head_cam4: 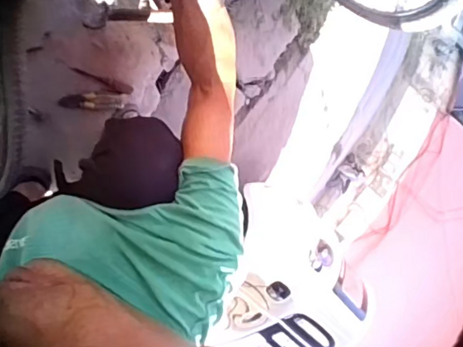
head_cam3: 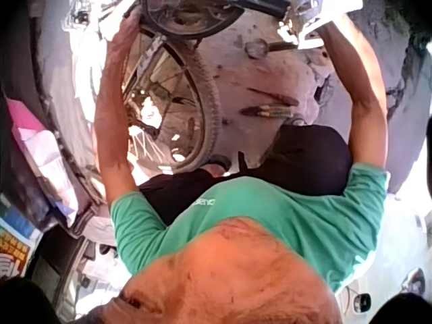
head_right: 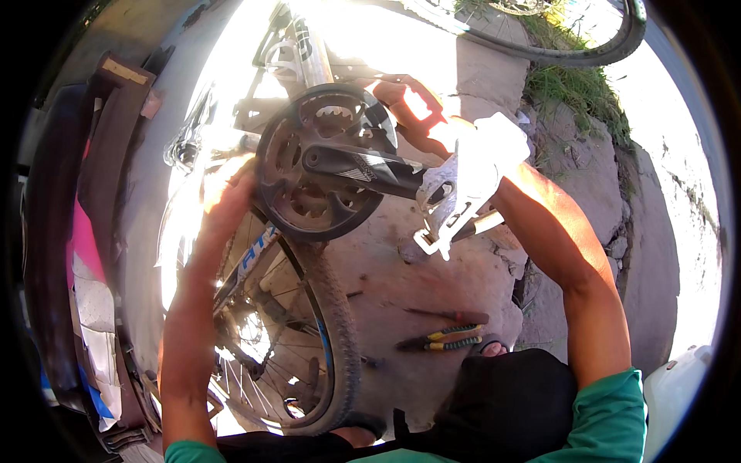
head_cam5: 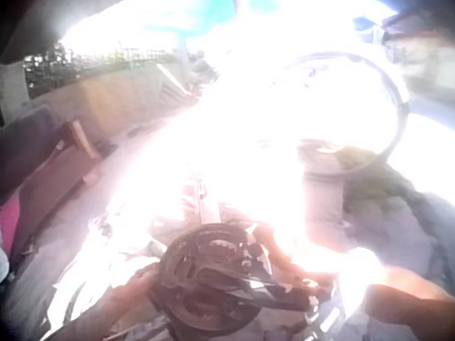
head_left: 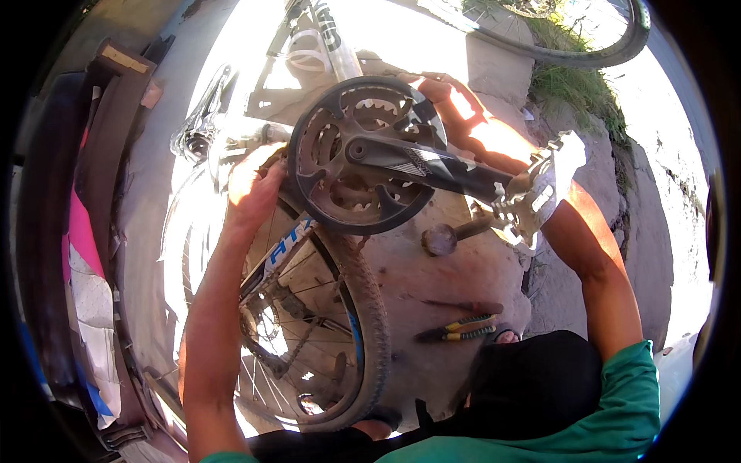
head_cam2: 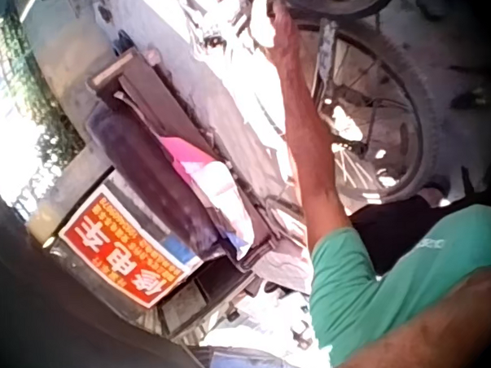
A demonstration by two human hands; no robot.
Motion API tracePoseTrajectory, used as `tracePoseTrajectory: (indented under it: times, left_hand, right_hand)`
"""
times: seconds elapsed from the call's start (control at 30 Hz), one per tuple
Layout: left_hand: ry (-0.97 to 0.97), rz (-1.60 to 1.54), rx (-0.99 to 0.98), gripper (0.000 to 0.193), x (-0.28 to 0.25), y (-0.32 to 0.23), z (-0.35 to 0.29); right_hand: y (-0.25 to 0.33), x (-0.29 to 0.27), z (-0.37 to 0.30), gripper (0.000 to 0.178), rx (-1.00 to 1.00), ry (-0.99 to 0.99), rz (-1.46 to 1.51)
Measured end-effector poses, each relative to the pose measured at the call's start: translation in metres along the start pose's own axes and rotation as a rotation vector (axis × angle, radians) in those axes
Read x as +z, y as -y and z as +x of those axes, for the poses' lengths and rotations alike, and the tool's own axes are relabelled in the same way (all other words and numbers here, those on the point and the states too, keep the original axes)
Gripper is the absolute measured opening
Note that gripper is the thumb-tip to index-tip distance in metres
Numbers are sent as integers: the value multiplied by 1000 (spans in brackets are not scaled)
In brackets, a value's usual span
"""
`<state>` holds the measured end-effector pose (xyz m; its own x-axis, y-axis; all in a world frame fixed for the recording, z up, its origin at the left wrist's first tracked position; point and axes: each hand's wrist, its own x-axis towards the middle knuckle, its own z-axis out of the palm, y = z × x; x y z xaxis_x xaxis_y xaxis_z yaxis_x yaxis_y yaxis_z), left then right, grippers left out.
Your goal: The person repairs a bicycle chain by connecting the ends using a chain tool and hammer. They then route the chain through the rear derailleur and around the chainrings, testing the drivetrain by rotating the pedals.
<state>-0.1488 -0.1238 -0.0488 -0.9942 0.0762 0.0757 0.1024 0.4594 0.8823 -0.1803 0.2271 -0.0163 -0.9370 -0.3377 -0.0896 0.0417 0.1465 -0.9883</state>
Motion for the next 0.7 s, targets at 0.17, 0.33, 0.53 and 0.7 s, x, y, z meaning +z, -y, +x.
tracePoseTrajectory:
  times: [0.17, 0.33, 0.53, 0.7]
  left_hand:
    - [26, 48, -28, 17, -3, -24, -4]
    - [-81, -57, -117, 11, 4, -20, -2]
    - [-119, -26, -130, 12, 2, -14, 1]
    - [-140, 123, 16, 11, 3, -25, -1]
  right_hand:
    - [-6, 0, 14, 41, -27, 14, -61]
    - [-5, -4, 24, 43, -46, 5, -116]
    - [-3, -4, 28, 44, -33, 1, -202]
    - [1, -14, 31, 46, -19, -20, -315]
